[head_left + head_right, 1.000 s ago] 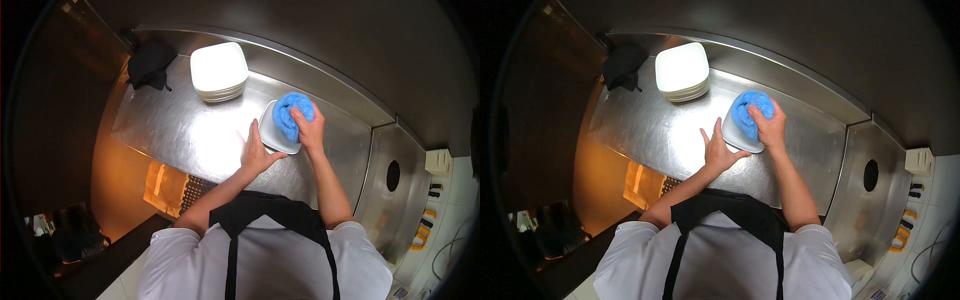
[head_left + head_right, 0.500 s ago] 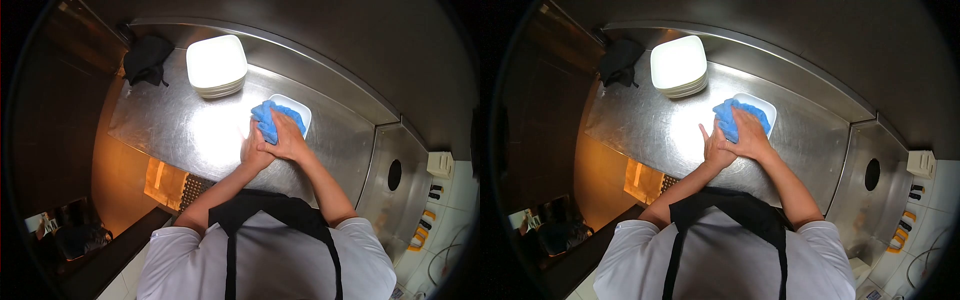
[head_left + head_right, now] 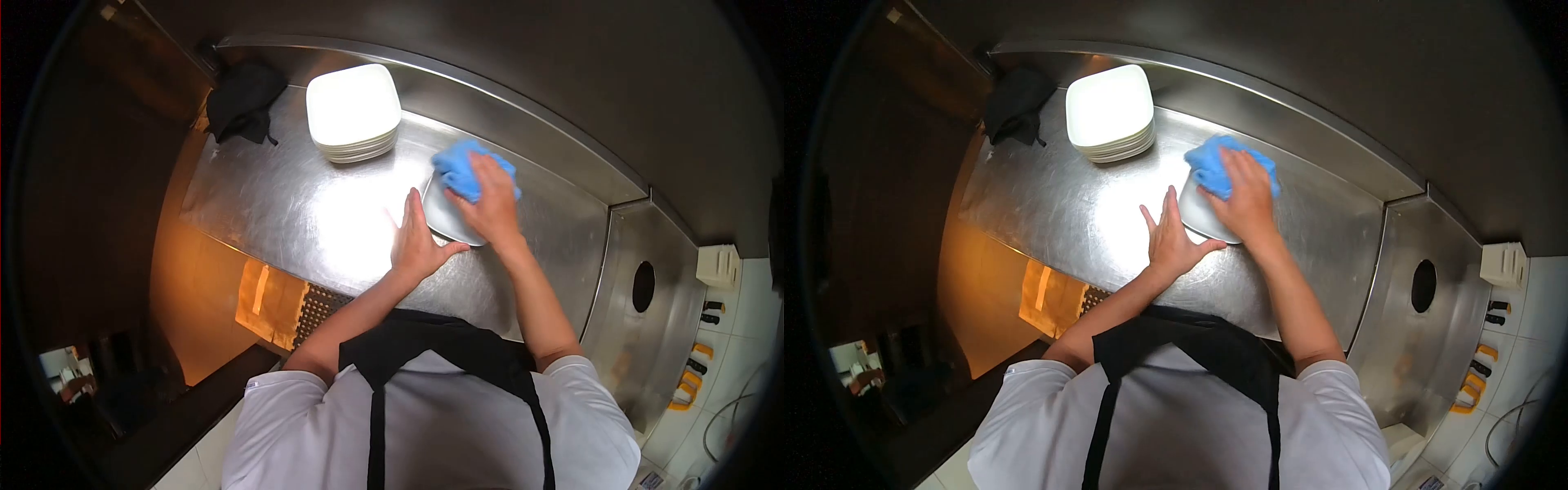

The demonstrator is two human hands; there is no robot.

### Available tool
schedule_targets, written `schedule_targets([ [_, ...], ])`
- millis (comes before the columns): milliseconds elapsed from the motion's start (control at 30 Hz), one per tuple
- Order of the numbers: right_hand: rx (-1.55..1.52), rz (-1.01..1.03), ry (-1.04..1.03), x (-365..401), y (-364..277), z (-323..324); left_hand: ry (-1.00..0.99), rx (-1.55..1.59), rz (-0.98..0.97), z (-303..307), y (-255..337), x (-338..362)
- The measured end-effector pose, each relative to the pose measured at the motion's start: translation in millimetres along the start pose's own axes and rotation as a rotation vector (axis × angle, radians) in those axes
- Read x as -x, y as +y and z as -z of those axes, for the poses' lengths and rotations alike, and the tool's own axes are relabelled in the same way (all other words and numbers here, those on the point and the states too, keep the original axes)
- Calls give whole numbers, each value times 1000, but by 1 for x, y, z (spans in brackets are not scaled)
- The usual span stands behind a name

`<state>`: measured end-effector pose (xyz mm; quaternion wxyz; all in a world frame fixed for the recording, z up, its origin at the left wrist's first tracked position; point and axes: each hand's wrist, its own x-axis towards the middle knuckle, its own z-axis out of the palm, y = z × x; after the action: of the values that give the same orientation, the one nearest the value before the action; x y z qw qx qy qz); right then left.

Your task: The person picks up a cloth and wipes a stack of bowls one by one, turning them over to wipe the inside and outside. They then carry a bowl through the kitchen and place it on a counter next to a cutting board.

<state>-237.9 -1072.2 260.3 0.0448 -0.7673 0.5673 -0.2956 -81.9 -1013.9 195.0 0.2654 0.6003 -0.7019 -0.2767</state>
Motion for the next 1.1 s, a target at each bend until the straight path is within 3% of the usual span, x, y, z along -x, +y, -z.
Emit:
schedule_targets([
  [33,44,-51,-231,7,3,-13,10,-5,-9,-4,-3,-1],
  [167,-84,-37,-331,29,-2,-33,25,32,20,-12,-12,-2],
  [300,-164,-76,-464,24,-26,-14,-21,54,47,-7,-5,-4],
  [433,-407,-387,-572,10,-33,0,-109,1,-9,4,0,-8],
  [533,-956,-493,-390,-5,-21,5,-47,41,-32,3,-1,-3],
  [567,-934,-492,-277,-6,-20,15,-9,27,-27,-3,-4,-1],
  [667,-296,-49,110,-19,-18,26,14,-8,-4,-4,-3,0],
  [700,-118,97,89,-14,-2,18,2,-22,-2,-3,-2,-1],
  [800,70,130,-80,15,12,-15,5,-47,8,-7,-2,-2],
  [1000,-369,-388,-246,21,-30,-27,-8,-199,-32,-20,-16,-6],
  [1067,-546,-622,-348,8,-34,-14,-17,-94,-10,-11,-9,-4],
  [1100,-917,-624,-284,10,-13,-25,-21,-42,4,-7,-6,-2],
])
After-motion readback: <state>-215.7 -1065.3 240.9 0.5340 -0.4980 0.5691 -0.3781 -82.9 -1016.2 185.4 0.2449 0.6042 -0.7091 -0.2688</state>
